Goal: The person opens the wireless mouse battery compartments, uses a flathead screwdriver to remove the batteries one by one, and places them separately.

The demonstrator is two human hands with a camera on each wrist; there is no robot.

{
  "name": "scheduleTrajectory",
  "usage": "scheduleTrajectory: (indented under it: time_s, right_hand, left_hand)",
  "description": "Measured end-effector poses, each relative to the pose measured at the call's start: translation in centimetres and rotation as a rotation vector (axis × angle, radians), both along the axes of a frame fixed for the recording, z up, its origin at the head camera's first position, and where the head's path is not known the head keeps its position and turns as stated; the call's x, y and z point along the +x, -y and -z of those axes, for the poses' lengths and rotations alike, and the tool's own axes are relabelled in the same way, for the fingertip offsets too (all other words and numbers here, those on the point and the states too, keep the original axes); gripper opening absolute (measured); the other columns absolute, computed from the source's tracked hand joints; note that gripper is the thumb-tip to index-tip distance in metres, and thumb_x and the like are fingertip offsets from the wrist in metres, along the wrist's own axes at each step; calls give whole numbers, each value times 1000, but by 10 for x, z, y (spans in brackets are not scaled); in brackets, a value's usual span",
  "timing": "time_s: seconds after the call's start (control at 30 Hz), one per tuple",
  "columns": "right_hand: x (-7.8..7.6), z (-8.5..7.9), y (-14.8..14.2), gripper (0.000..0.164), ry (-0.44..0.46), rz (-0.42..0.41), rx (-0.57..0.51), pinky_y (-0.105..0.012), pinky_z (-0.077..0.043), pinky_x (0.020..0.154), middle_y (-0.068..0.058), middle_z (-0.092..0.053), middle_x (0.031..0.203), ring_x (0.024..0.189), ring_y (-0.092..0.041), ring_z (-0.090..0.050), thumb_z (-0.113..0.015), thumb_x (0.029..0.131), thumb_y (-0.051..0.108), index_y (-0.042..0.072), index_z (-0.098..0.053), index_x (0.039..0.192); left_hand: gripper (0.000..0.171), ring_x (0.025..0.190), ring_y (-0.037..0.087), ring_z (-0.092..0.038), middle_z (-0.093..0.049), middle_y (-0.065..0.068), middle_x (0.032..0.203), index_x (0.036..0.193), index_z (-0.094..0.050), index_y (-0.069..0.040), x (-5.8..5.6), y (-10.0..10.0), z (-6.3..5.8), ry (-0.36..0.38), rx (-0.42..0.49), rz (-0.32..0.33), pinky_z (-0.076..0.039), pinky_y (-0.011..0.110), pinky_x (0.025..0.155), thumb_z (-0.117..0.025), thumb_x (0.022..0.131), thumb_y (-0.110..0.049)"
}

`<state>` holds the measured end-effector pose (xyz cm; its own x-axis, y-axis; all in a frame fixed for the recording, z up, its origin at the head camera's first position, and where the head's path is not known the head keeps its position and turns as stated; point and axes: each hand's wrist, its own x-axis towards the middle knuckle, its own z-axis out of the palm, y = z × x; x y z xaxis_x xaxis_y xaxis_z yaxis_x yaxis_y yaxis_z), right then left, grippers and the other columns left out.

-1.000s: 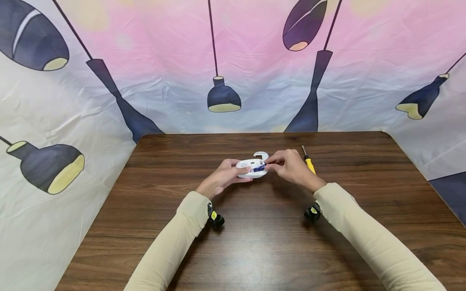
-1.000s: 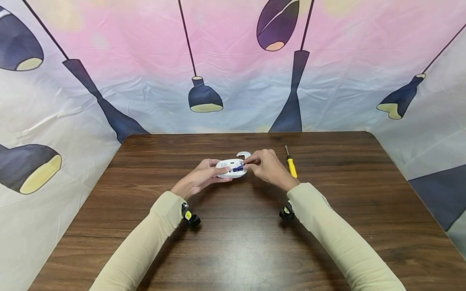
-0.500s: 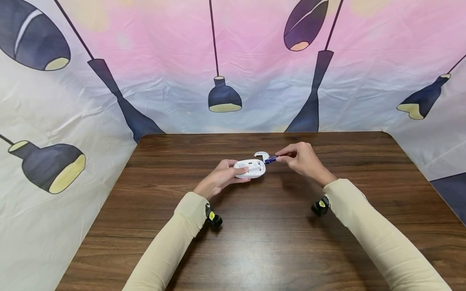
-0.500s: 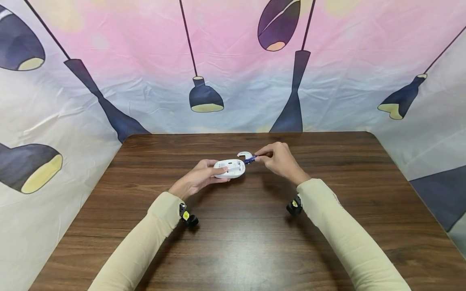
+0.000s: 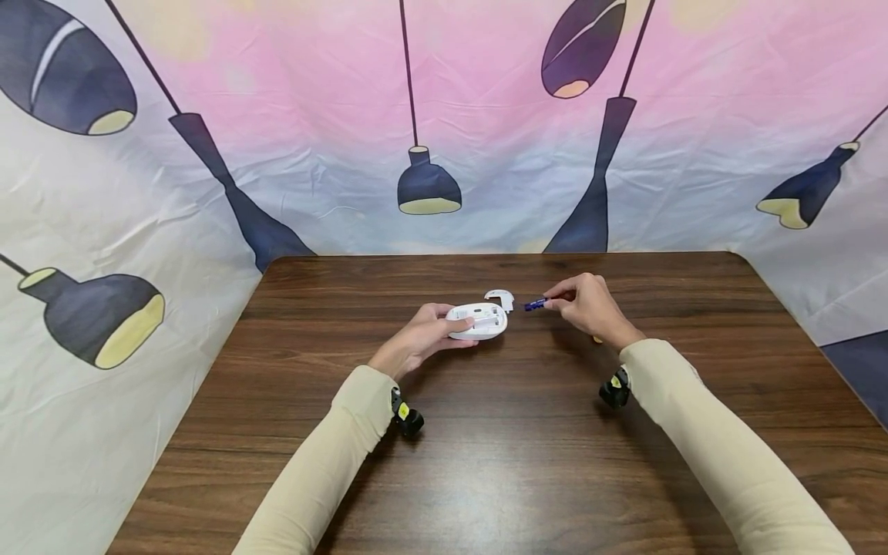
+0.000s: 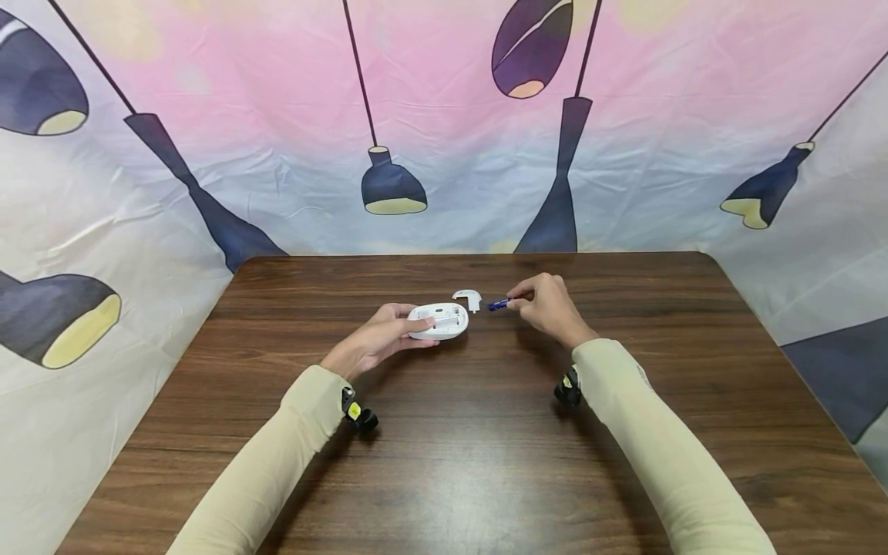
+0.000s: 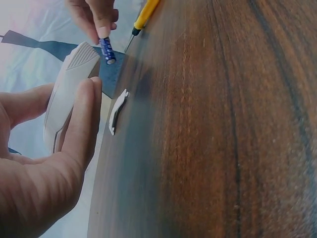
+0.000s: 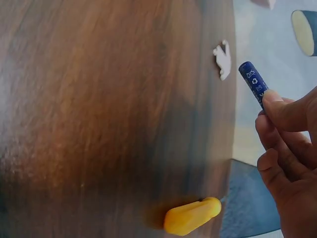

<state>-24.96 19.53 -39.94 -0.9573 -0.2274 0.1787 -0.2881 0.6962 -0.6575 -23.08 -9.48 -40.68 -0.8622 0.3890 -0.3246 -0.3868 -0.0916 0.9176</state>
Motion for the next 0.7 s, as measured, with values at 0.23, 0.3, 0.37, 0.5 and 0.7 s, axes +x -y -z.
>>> scheduleTrajectory:
  time_s: [0.23,0.3,0.37,0.5,0.7]
  right_hand:
    - [-8,12,-6,13,10,24,27,-30,-54,57,-16,-76,96,70,-19,-66,-76,90,6,2,-80,101]
    - [-10,15,-7,13,16,30,39,-31,-55,58,-17,-76,98,71,-19,-66,-76,90,7,2,-80,102]
    - [-11,18,-8,13,21,37,54,-31,-53,59,-17,-76,99,71,-20,-65,-76,90,8,2,-80,102]
    - [-12,22,-9,13,26,43,89,-31,-49,61,-18,-75,103,72,-22,-62,-75,91,9,3,-80,102]
    - [-14,27,-10,13,18,30,125,-38,-53,66,-19,-74,103,79,-28,-64,-74,91,5,1,-79,102]
  left_hand:
    - [38,97,28,-67,-57,26,121,133,-48,16,-1,1,2,-6,-25,-2,-61,36,92,-59,99,5]
    - [37,98,28,-67,-57,26,122,133,-48,16,-1,0,2,-10,-23,1,-60,36,92,-59,99,5]
    - [38,99,28,-66,-57,26,122,133,-47,16,-1,0,2,-12,-21,6,-60,37,92,-59,99,5]
    - [38,100,29,-65,-55,26,124,134,-48,15,0,1,1,-9,-22,11,-60,37,92,-59,99,5]
    - [39,101,29,-65,-54,26,125,134,-47,15,0,1,0,-7,-29,14,-60,36,92,-60,99,5]
